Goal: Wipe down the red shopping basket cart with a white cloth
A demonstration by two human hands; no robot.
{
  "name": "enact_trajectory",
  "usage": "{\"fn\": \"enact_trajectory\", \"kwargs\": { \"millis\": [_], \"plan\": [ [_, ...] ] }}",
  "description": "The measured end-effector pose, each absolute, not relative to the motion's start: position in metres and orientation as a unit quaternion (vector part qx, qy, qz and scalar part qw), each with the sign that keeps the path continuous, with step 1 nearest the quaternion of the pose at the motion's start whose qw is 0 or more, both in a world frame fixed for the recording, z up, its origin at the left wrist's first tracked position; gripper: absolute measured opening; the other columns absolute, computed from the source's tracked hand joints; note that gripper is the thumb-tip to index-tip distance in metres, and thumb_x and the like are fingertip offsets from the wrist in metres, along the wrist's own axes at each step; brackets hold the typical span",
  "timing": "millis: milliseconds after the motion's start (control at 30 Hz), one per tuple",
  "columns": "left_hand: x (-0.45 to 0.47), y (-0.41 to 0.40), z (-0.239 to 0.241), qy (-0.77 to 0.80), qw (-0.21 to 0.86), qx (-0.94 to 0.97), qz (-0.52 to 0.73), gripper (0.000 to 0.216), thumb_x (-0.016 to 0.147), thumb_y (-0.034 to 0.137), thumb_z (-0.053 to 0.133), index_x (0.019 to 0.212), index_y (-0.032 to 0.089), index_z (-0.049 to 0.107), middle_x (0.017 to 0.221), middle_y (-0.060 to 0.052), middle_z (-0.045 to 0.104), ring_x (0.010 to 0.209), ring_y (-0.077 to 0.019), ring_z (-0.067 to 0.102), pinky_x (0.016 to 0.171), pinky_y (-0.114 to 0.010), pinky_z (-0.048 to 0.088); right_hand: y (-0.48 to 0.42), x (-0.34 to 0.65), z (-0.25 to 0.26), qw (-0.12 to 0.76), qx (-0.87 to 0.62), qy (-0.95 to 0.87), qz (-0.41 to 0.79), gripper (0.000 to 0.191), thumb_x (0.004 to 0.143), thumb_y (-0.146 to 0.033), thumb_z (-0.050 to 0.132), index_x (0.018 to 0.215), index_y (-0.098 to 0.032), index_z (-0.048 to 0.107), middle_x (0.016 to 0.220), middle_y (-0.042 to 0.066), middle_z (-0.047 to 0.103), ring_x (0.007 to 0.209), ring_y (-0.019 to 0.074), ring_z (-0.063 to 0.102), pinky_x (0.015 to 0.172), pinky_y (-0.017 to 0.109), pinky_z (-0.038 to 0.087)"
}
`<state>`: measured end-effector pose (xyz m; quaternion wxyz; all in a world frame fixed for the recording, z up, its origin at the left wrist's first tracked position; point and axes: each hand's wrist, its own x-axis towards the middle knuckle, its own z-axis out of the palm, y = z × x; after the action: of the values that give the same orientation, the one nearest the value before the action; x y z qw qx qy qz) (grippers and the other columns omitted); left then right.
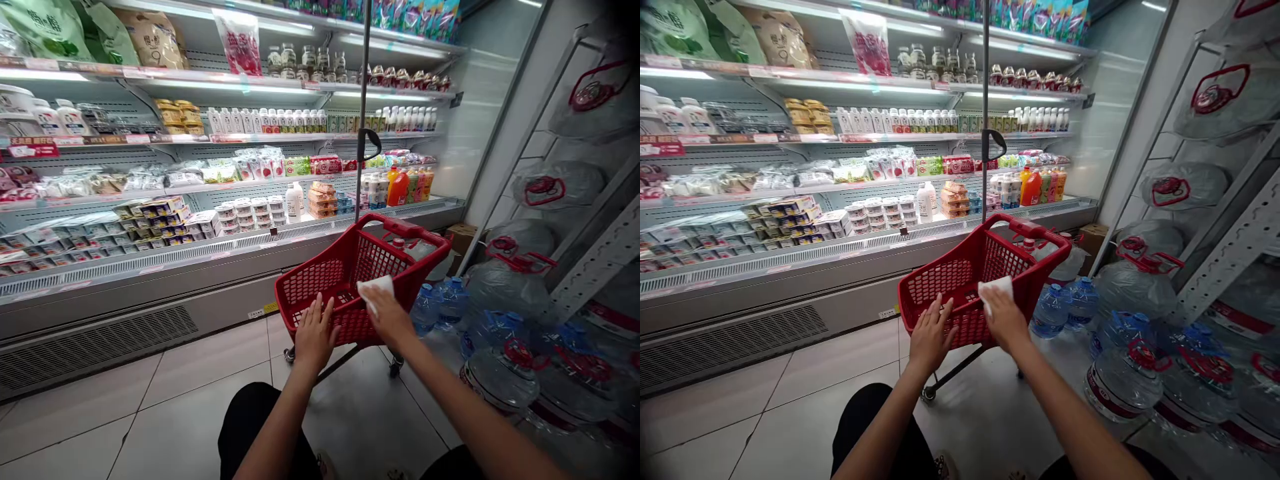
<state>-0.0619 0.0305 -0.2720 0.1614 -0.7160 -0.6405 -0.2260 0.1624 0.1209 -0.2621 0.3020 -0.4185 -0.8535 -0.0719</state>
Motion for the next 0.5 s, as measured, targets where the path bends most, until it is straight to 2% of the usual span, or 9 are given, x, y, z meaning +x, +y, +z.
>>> {"fn": "enact_trajectory", "kwargs": {
  "millis": [100,167,367,500],
  "plan": [
    [-0.051,0.027,-0.275,-0.597,0.148,-0.752,-0.236,0.079,0.102,0.039,0.057,0.168,0.030,0.015,0.173,-0.009,0.023,0.151,-0.0299,0.043,0.120,-0.048,0.043,0.094,0.129,-0.277,0.305,-0.373,-0.876,-0.039,0.054,0.107,-0.027,0.033,0.161,-0.023,0.041,0.161,0.003,0.048,0.153,0.0230,0.038,0.125,0.048,0.035],
    [-0.059,0.024,-0.275,-0.572,0.131,-0.776,-0.233,0.081,0.102,0.038,0.057,0.168,0.029,0.011,0.173,-0.009,0.022,0.150,-0.0287,0.044,0.117,-0.045,0.046,0.087,0.134,-0.280,0.301,-0.347,-0.888,-0.026,0.055,0.109,-0.028,0.031,0.163,-0.028,0.034,0.163,0.000,0.045,0.154,0.0210,0.037,0.126,0.047,0.035],
    [-0.107,0.013,-0.273,-0.552,0.133,-0.800,-0.193,0.073,0.105,0.042,0.054,0.167,0.029,0.018,0.164,-0.006,0.044,0.147,-0.0250,0.048,0.122,-0.046,0.041,0.122,0.226,-0.273,0.278,-0.419,-0.863,-0.050,0.054,0.110,-0.036,0.027,0.164,-0.035,0.031,0.164,-0.003,0.043,0.154,0.0205,0.037,0.126,0.050,0.034],
    [-0.107,0.007,-0.273,-0.546,0.151,-0.804,-0.183,0.071,0.105,0.044,0.055,0.166,0.032,0.021,0.161,-0.004,0.049,0.140,-0.0236,0.056,0.121,-0.044,0.044,0.144,0.256,-0.273,0.291,-0.450,-0.843,-0.051,0.056,0.109,-0.038,0.026,0.164,-0.033,0.030,0.167,-0.002,0.038,0.155,0.0204,0.034,0.127,0.049,0.031]
  ]
}}
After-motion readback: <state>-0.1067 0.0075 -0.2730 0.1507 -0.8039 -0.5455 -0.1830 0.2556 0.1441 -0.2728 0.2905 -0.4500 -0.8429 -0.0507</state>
